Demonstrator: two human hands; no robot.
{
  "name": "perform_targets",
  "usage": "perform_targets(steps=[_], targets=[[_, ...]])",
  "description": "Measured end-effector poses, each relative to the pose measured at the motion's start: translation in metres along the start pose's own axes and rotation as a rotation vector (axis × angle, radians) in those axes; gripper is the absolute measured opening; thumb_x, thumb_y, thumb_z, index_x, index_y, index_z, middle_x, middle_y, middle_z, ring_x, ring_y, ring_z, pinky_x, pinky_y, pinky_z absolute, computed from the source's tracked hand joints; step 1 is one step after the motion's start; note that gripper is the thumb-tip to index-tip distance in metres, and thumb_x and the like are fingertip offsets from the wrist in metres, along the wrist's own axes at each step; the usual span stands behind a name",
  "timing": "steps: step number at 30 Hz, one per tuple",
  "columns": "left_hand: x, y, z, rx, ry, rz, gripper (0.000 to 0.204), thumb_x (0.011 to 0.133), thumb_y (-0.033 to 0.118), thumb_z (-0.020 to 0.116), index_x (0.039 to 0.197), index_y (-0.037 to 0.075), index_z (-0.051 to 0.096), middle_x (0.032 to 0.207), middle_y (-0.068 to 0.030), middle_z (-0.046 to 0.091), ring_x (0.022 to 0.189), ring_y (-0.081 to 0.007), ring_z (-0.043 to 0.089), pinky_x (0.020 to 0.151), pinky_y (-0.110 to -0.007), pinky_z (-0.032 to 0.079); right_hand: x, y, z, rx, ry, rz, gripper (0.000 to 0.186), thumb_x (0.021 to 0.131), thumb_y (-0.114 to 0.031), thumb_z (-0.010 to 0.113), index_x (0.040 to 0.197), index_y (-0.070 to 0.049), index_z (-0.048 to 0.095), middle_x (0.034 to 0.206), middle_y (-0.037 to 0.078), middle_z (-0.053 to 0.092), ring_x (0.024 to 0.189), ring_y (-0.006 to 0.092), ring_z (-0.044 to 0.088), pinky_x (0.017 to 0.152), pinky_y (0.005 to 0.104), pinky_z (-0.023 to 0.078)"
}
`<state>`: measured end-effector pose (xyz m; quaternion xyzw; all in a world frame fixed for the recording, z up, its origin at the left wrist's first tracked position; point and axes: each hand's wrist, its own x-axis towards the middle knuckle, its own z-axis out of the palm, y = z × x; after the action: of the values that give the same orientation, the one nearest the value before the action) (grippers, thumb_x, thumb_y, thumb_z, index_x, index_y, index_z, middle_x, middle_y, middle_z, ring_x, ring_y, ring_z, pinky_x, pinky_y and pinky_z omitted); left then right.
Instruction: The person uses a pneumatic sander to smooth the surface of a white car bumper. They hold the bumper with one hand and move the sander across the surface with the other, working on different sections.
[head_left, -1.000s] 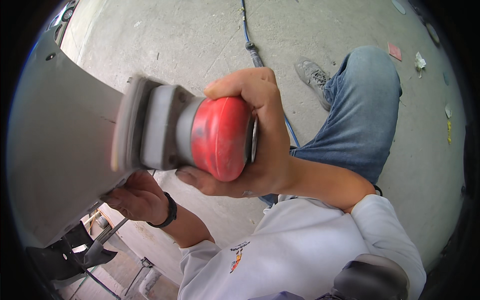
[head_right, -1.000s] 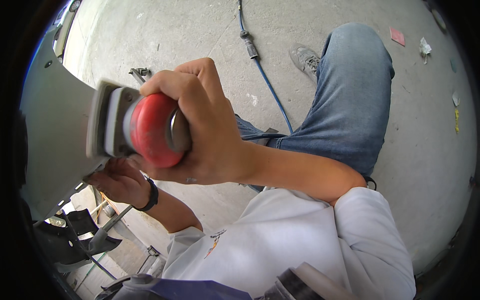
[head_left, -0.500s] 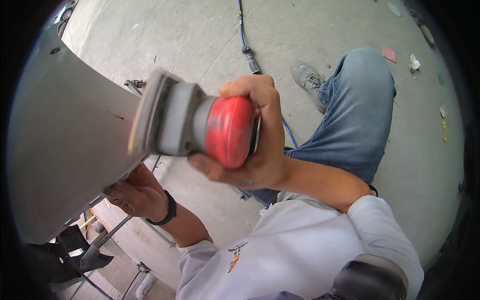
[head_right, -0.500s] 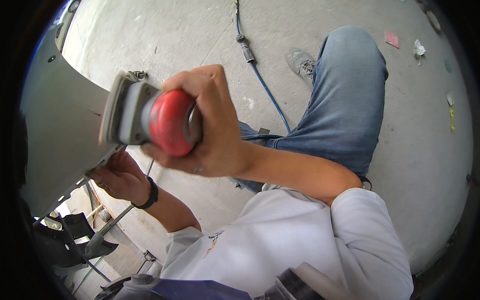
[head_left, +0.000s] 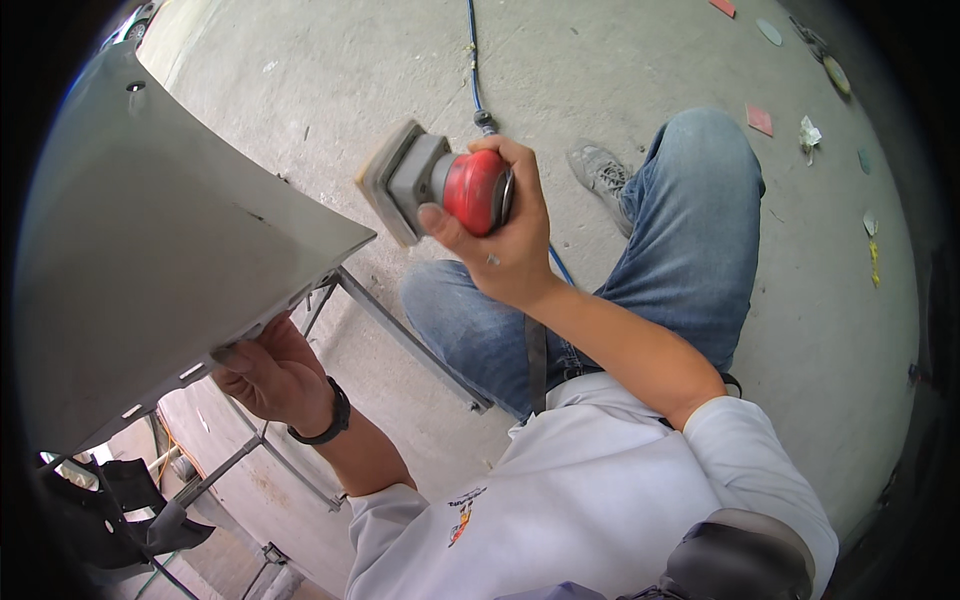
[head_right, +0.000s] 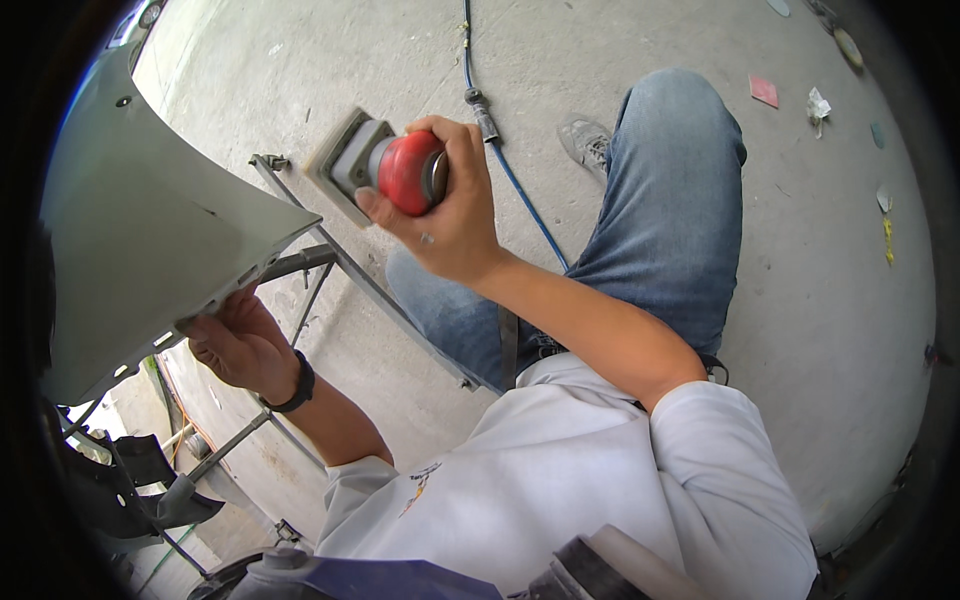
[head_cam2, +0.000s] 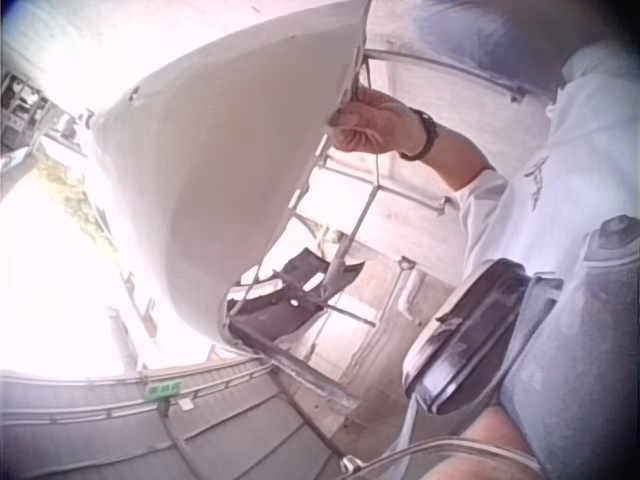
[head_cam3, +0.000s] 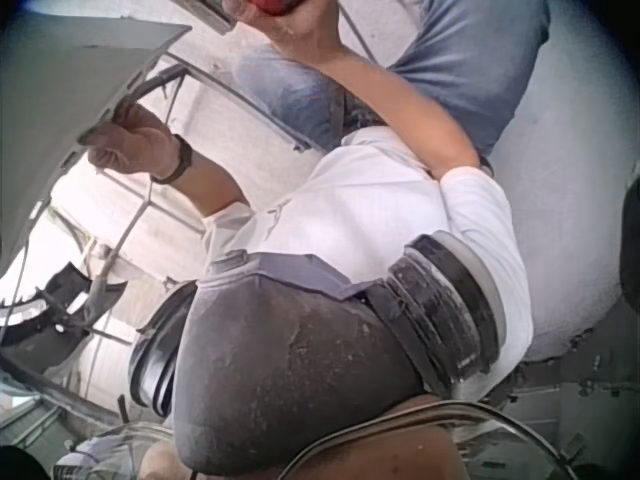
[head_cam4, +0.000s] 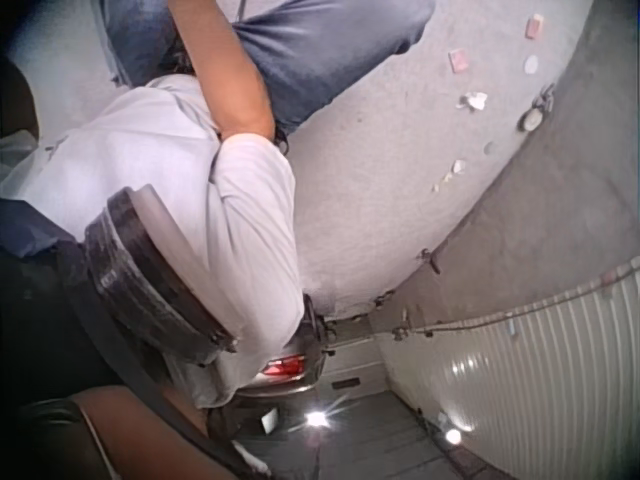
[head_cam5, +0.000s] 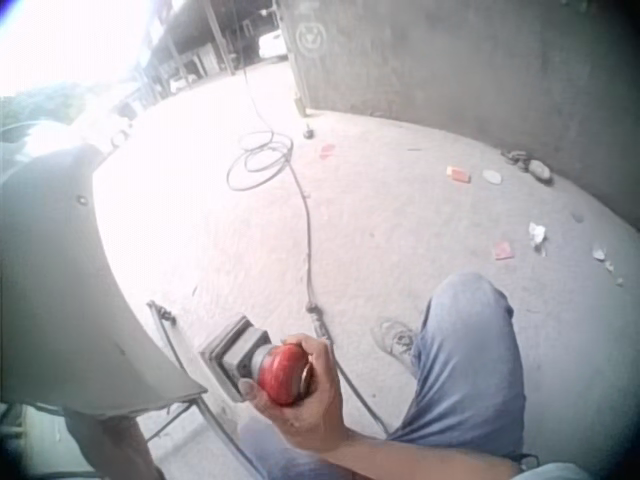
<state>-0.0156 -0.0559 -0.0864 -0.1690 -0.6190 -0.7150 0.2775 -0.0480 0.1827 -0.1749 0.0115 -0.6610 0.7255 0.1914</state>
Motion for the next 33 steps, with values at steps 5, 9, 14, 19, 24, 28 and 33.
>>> perform_targets(steps=[5,9,14,19,24,28,33], targets=[[0.003,0.000,0.011,0.048,0.034,-0.027,0.034,0.108,0.033,0.063,0.130,0.008,0.071,0.122,-0.0078,0.075,0.095,-0.0165,0.072,0.082,-0.032,0.058,0.011,-0.011,-0.017,0.115,0.005,0.010,0.066,0.085,-0.033,0.089,0.131,-0.005,0.049,0.116,0.011,0.053,0.101,0.0199,0.055,0.090,0.0348,0.049],[0.003,0.001,0.018,0.055,0.135,-0.003,0.037,0.108,0.035,0.064,0.132,0.007,0.068,0.119,-0.0084,0.075,0.094,-0.0155,0.071,0.081,-0.031,0.057,0.009,-0.036,-0.017,-0.016,-0.110,-0.314,0.071,0.074,-0.027,0.092,0.129,-0.006,0.051,0.113,0.012,0.054,0.100,0.0265,0.053,0.086,0.0384,0.049],[0.000,0.008,0.024,0.171,0.191,-0.011,0.041,0.110,0.036,0.060,0.138,0.006,0.063,0.124,-0.0103,0.072,0.099,-0.0178,0.071,0.084,-0.032,0.057,0.003,-0.041,-0.017,-0.086,-0.167,-0.485,0.080,0.064,-0.032,0.098,0.130,-0.014,0.056,0.108,0.013,0.049,0.097,0.0263,0.054,0.073,0.0368,0.051],[0.004,0.009,0.027,0.156,0.108,-0.009,0.044,0.110,0.038,0.058,0.143,0.009,0.059,0.129,-0.0111,0.070,0.105,-0.0206,0.072,0.090,-0.037,0.059,0.009,-0.022,-0.019,-0.132,-0.062,-0.565,0.084,0.060,-0.030,0.101,0.131,-0.018,0.057,0.110,0.012,0.047,0.085,0.0215,0.052,0.062,0.0305,0.048],[0.000,0.008,0.023,0.186,0.259,-0.018,0.047,0.110,0.041,0.058,0.149,0.015,0.054,0.131,-0.0104,0.069,0.105,-0.0201,0.072,0.089,-0.038,0.059,-0.001,-0.026,-0.016,-0.073,-0.104,-0.529,0.081,0.058,-0.032,0.102,0.127,-0.019,0.061,0.109,0.011,0.046,0.079,0.0181,0.052,0.059,0.0303,0.048],[0.001,0.010,0.016,0.190,0.148,-0.032,0.047,0.110,0.042,0.057,0.150,0.017,0.052,0.132,-0.0092,0.069,0.105,-0.0193,0.071,0.088,-0.036,0.059,-0.002,-0.022,-0.014,-0.068,-0.094,-0.564,0.082,0.057,-0.033,0.103,0.126,-0.021,0.061,0.109,0.011,0.046,0.078,0.0165,0.053,0.059,0.0292,0.050],[0.003,0.010,0.017,0.111,0.122,-0.024,0.046,0.110,0.042,0.057,0.149,0.017,0.053,0.132,-0.0088,0.069,0.106,-0.0184,0.071,0.088,-0.036,0.059,0.003,-0.016,-0.013,-0.101,-0.084,-0.547,0.081,0.059,-0.034,0.103,0.126,-0.020,0.060,0.109,0.011,0.045,0.080,0.0169,0.053,0.060,0.0290,0.050]])
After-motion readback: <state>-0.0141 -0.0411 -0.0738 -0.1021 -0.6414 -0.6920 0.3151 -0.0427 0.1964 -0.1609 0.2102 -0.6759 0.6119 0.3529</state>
